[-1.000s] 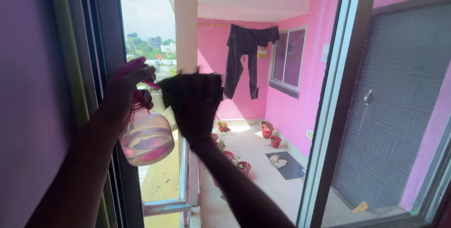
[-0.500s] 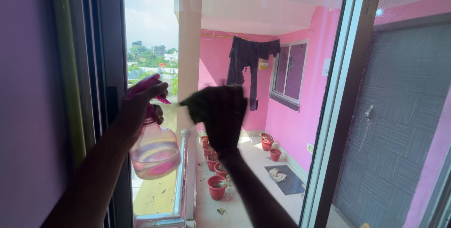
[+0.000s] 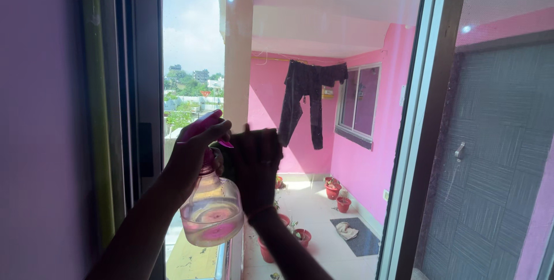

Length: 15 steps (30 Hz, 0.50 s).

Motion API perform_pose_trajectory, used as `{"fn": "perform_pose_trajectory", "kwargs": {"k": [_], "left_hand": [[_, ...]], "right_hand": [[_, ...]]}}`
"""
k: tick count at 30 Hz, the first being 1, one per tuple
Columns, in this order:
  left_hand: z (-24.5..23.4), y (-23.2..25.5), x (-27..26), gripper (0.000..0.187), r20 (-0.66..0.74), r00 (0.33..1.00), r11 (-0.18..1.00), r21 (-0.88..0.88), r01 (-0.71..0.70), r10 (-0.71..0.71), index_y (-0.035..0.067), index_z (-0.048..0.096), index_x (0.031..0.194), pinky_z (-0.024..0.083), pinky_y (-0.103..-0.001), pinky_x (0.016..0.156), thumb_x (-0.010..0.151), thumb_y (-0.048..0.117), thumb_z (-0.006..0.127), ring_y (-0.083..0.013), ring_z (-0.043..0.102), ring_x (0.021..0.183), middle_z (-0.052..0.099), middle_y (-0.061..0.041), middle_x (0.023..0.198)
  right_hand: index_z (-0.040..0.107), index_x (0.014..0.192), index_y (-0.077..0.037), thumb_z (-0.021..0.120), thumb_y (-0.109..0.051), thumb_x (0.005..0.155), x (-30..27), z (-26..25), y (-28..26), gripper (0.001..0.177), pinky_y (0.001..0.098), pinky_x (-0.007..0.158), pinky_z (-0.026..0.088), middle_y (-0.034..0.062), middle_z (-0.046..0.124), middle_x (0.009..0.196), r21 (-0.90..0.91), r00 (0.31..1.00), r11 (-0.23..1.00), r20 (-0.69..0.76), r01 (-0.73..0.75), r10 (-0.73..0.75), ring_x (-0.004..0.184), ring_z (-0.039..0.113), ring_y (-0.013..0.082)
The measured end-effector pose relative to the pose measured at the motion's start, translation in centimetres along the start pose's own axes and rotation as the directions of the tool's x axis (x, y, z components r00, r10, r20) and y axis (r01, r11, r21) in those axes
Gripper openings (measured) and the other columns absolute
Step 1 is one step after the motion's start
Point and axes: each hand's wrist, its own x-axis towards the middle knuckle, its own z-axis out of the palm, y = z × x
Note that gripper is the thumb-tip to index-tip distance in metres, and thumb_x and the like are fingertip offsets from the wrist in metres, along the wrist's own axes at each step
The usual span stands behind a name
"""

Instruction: The person sprays liquid from a bottle onto a glass door and wipes the surface with a dark cloth.

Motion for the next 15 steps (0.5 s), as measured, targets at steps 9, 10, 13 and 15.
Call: {"fn": "perform_pose_trajectory", "kwargs": {"k": [9,10,13,15], "left_hand": [[1.7,-0.3,0.9,0.077,0.023,1.000,1.000,-0.004,-0.006,0.006,0.007,0.042,0.155,0.046,-0.030,0.039,0.087,0.030,0.069,-0.0129,0.052,0.042,0.061,-0.005,0.082],[1.9,-0.3,0.9,0.077,0.017,1.000,1.000,0.002,-0.002,0.002,0.007,0.042,0.155,0.047,-0.030,0.039,0.087,0.030,0.069,-0.0128,0.051,0.042,0.060,-0.005,0.082],[2.2,-0.5,0.9,0.076,0.018,1.000,1.000,-0.013,0.000,0.001,0.008,0.043,0.154,0.046,-0.030,0.039,0.087,0.030,0.069,-0.0126,0.051,0.042,0.060,-0.004,0.082],[2.2,-0.6,0.9,0.074,0.020,1.000,1.000,-0.017,0.003,-0.003,0.008,0.043,0.153,0.046,-0.031,0.038,0.087,0.030,0.069,-0.0130,0.051,0.042,0.061,-0.004,0.082]], "right_hand": [[0.059,0.138,-0.026,0.062,-0.036,0.103,2.3,-2.7,7.3,0.037,0.0510,0.130,0.034,0.0019,0.056,0.142,0.070,0.985,0.992,0.143,-0.105,0.094,0.149,0.045,0.0288],[0.054,0.147,-0.021,0.064,-0.032,0.101,2.3,-3.0,8.8,0.048,0.0552,0.129,0.028,0.0073,0.048,0.154,-0.017,0.997,0.998,-0.023,-0.068,0.068,0.153,0.038,0.0335],[0.046,0.156,-0.017,0.066,-0.029,0.094,0.8,-3.9,11.9,0.066,0.0607,0.127,0.019,0.0139,0.036,0.166,-0.122,0.976,0.988,-0.206,-0.090,0.064,0.156,0.026,0.0407],[0.044,0.157,-0.018,0.067,-0.030,0.089,0.2,-3.8,12.5,0.073,0.0621,0.125,0.016,0.0154,0.032,0.167,-0.138,0.969,0.981,-0.227,-0.137,0.103,0.156,0.020,0.0436]]}}
